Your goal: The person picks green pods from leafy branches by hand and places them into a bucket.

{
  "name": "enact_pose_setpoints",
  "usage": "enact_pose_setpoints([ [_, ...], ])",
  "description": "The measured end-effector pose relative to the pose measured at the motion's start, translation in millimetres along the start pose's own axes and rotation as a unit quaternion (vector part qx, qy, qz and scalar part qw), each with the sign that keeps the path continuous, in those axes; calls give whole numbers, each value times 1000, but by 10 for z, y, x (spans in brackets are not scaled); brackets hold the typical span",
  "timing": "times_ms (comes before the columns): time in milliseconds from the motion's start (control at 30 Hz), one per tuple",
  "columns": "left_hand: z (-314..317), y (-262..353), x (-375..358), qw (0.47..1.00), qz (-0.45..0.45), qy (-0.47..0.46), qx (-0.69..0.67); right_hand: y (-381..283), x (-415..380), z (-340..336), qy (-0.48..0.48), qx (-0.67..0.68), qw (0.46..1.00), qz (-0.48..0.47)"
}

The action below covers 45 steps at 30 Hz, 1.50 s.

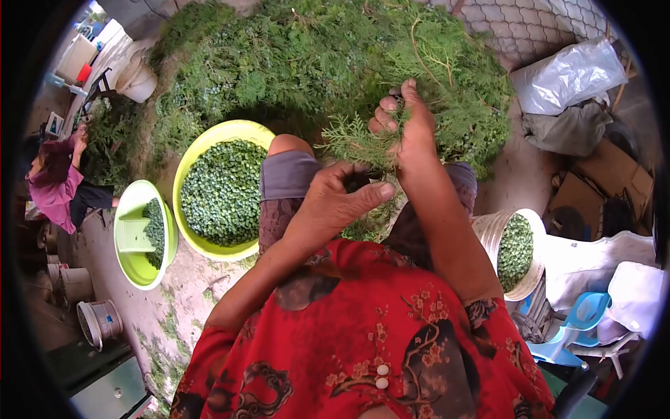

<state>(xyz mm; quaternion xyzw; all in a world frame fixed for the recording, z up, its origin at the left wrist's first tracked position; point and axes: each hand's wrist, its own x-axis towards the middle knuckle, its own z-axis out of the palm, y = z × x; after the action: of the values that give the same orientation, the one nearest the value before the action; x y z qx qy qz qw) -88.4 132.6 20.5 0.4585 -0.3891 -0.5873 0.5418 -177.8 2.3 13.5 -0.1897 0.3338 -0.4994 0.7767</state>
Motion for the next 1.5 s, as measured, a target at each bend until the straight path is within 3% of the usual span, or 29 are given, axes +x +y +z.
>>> enact_pose_setpoints([
  [100, -17, -187, 65, 995, 16, -17, 94, 60, 16, 4, -21, 3, 1000, -14],
  [233, -25, -125, 47, 974, 69, -47, 209, 107, 62, 24, 62, -32, 997, -33],
  [333, -25, -102, -22, 993, -5, -12, 120, 130, 153, -84, 84, -29, 995, -43],
  [400, -20, 28, -67, 993, -106, 20, 41, 161, 195, -151, 96, 3, 995, -26],
  [500, 9, 149, -136, 983, -176, 28, 48, 40, 227, -224, 172, 109, 979, 23],
  [533, -26, 132, -141, 982, -179, 30, 49, -72, 265, -267, 190, 86, 978, 14],
  [600, -135, 52, -165, 960, -267, -51, -71, -199, 411, -417, 231, 87, 969, -18],
  [633, -134, 5, -173, 958, -274, -40, -74, -282, 359, -383, 238, 78, 968, -7],
  [700, -137, -85, -114, 943, -239, 0, -233, -283, 382, -448, 216, 82, 973, 9],
  [733, -208, -132, -95, 942, -202, -47, -263, -269, 396, -481, 178, 108, 978, 9],
  [833, -188, -40, -76, 908, -195, -64, -364, -212, 422, -562, 122, 123, 985, 20],
  [867, -237, -70, -67, 909, -176, -95, -366, -191, 424, -595, 105, 137, 985, 16],
  [1067, -252, -70, -67, 902, -155, -81, -394, -204, 385, -634, -22, 102, 994, 18],
  [1100, -259, -75, -67, 903, -152, -79, -394, -243, 353, -629, -104, 61, 992, 39],
  [1133, -262, -79, -68, 924, -128, -54, -357, -249, 329, -602, -188, 19, 980, 62],
  [1167, -274, -81, -68, 942, -102, -27, -318, -258, 288, -572, -193, 18, 979, 65],
  [1233, -322, -101, -66, 951, -86, -1, -298, -317, -25, -327, -146, -187, 971, 31],
  [1267, -343, -102, -63, 957, -75, 19, -279, -260, -103, -290, -151, -187, 970, 34],
  [1367, -325, -73, -40, 947, -80, 83, -300, -72, -304, -185, -252, -429, 856, -143],
  [1400, -350, -103, -39, 947, -79, 84, -301, -37, -344, -176, -296, -483, 812, -140],
  [1433, -397, -161, -42, 983, -29, 64, -168, 50, -366, -167, -297, -484, 811, -139],
  [1467, -425, -195, -51, 998, 22, 44, -32, 180, -372, -175, -295, -401, 864, -76],
  [1500, -427, -192, -72, 998, 21, 46, -33, 273, -363, -198, -290, -312, 905, -10],
])
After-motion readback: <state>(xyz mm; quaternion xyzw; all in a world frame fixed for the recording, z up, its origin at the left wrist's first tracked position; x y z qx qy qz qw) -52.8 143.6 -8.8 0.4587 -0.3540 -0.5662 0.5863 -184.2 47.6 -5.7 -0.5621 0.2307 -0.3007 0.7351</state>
